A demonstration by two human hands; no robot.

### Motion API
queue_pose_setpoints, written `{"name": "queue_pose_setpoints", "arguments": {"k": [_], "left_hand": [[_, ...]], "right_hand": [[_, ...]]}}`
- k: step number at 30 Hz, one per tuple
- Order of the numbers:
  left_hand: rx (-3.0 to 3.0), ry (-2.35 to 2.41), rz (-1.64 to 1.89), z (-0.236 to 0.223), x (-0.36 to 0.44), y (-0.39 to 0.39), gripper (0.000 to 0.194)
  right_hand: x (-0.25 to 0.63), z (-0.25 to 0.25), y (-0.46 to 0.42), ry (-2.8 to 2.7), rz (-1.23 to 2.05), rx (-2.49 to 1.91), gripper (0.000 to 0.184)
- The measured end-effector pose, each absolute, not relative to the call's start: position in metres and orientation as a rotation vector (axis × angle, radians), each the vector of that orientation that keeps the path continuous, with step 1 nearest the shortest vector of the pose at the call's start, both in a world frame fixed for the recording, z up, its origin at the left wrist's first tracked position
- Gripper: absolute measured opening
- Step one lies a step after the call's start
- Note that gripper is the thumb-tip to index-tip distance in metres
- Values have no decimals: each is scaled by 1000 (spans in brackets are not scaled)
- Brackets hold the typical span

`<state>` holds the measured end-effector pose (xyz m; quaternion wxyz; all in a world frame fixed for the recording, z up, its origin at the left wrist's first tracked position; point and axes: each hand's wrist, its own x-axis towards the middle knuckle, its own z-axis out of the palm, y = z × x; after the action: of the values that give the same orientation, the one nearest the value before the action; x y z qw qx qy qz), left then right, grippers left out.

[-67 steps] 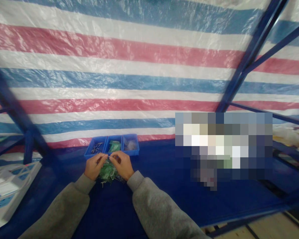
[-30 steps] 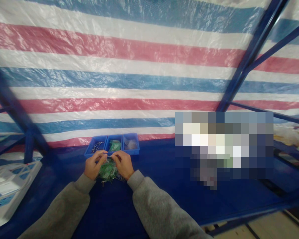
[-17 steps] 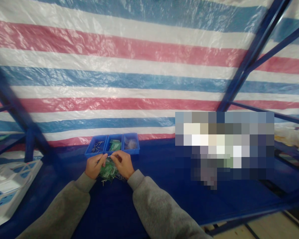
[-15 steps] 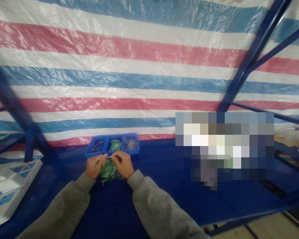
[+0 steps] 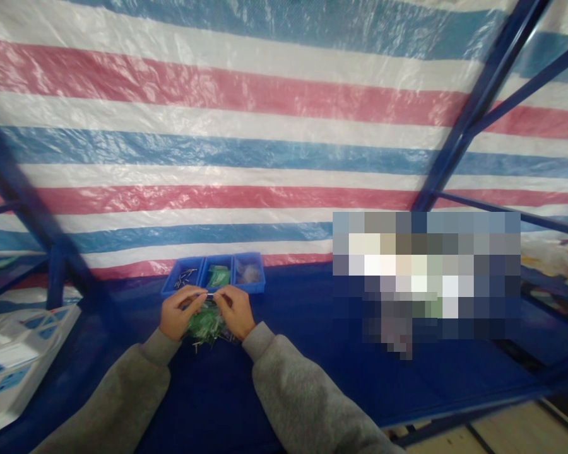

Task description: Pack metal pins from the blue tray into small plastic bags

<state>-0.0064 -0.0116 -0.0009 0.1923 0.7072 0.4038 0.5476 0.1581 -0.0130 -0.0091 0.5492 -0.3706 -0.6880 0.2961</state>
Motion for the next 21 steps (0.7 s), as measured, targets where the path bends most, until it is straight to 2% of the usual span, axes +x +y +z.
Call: {"name": "queue_pose_setpoints", "arguments": {"k": [11, 21], "left_hand": [[1767, 1095, 1494, 1, -4, -14, 21], [2287, 1264, 1505, 6, -5, -17, 16]], "right_hand": [[156, -16, -6, -1563, 644, -946, 29], [160, -11, -9, -1513, 593, -956, 30]]}}
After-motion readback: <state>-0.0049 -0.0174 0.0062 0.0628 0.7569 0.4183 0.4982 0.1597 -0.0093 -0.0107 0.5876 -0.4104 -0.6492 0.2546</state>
